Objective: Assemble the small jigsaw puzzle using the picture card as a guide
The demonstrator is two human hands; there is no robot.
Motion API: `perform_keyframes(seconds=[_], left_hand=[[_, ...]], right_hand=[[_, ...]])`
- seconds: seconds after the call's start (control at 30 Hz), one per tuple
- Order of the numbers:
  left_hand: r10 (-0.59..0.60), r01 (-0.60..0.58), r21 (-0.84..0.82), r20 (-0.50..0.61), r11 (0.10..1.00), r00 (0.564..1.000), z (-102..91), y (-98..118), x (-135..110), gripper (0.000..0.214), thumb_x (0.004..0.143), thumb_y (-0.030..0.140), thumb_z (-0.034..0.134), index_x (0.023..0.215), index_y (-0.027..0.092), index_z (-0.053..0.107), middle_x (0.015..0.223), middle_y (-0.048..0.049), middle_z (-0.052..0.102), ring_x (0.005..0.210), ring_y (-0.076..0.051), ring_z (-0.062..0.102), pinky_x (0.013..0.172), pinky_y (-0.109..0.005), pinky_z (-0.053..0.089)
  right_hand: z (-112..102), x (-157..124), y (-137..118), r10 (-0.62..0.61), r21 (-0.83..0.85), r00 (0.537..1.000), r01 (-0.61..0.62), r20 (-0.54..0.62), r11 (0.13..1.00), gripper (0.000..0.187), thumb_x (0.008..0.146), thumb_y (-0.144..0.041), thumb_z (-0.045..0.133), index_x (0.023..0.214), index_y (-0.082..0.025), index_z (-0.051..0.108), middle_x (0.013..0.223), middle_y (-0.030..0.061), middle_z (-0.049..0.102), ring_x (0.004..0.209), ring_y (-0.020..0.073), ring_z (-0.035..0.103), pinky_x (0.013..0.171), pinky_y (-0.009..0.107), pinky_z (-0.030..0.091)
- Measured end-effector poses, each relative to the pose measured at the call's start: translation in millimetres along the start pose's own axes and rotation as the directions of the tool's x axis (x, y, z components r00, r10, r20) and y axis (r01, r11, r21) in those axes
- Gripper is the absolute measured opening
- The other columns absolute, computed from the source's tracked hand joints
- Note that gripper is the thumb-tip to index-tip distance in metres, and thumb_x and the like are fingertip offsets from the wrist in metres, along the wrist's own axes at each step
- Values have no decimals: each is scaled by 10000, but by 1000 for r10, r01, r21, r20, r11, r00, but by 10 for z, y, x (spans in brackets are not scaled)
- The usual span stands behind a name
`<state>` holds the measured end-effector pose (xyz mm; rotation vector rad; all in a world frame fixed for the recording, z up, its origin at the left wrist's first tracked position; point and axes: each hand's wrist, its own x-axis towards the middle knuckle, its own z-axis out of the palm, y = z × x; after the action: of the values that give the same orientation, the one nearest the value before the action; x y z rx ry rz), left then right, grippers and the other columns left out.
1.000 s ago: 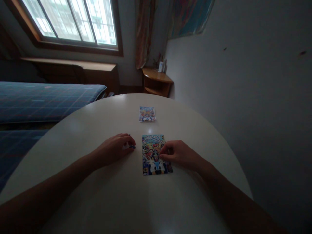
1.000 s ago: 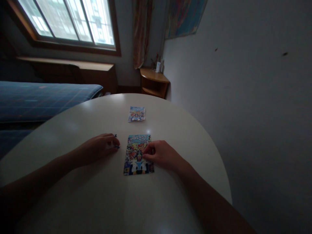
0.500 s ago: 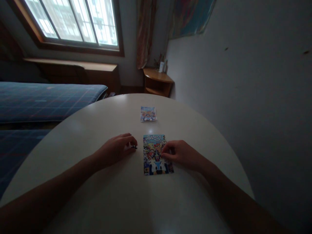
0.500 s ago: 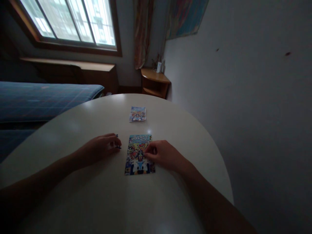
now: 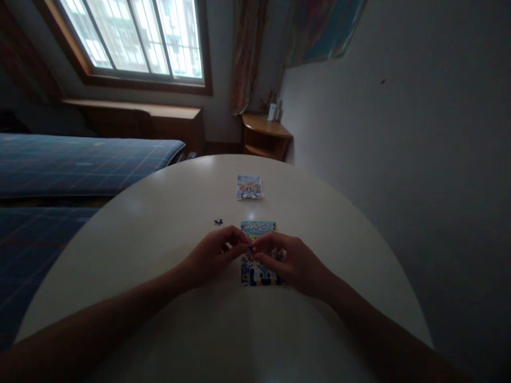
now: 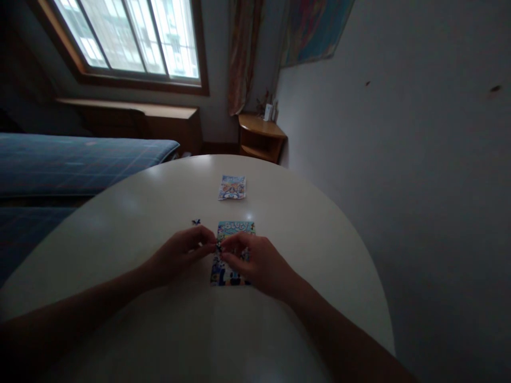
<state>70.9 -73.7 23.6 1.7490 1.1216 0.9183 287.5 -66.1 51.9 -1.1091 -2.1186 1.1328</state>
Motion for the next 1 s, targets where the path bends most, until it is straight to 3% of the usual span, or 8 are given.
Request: perform_keyframes(seconds=[0.17, 0.5, 0.6, 0.73, 0.87, 1.0], left_hand=[[2, 3, -96, 49, 995, 999, 20, 49, -25, 223, 869, 385, 600, 863, 162, 598, 813, -35, 665, 731, -142, 605, 656, -260, 476], [31, -43, 145, 83, 989, 996, 15, -2, -43, 102, 888, 247, 594, 928, 168, 644, 804, -13, 677, 691, -122, 596, 615, -228, 463], [89, -110, 274, 88, 956, 992, -2, -59, -37, 88, 891, 216, 596, 949, 195, 658, 884, -23, 692, 820, -159, 627, 761, -294, 511], [244, -291, 383, 167, 877, 955, -31, -131, -32, 207, 861, 175, 637, 1061, 228, 643, 1114, -52, 674, 1097, -215, 588, 993, -402, 474], [281, -365, 414, 252, 834, 926, -42, -185, -38, 361, 833, 217, 698, 1181, 250, 605, 1279, -63, 612, 1223, -236, 530, 1072, -439, 437], [287, -382, 434, 269, 816, 919, -38, -197, -38, 382, 835, 234, 698, 1200, 247, 586, 1294, -68, 606, 1239, -244, 525, 1085, -447, 428]], right_hand=[[32, -1, -24, -10, 49, 1000, 11, -19, 999, 165, 874, -283, 660, 1015, -208, 698, 936, 38, 753, 858, 170, 684, 780, 289, 507], [-6, 31, 98, 11, -21, 1000, -11, -8, 1000, 139, 853, -267, 671, 945, -210, 758, 898, 30, 767, 828, 166, 684, 760, 279, 498], [0, 40, 173, 29, -44, 1000, -28, 10, 999, 164, 855, -290, 669, 955, -208, 769, 854, 29, 759, 770, 158, 671, 706, 267, 491], [0, 43, 238, 22, -77, 999, -20, 28, 997, 176, 854, -286, 666, 966, -212, 781, 834, 26, 749, 711, 144, 650, 660, 255, 483], [2, 44, 243, 10, -75, 998, -6, 55, 997, 183, 854, -265, 661, 981, -229, 788, 894, 28, 766, 743, 148, 677, 695, 259, 500], [7, 49, 231, -4, -98, 996, 12, 84, 995, 197, 858, -260, 653, 992, -228, 793, 891, 31, 772, 747, 154, 683, 694, 259, 501]])
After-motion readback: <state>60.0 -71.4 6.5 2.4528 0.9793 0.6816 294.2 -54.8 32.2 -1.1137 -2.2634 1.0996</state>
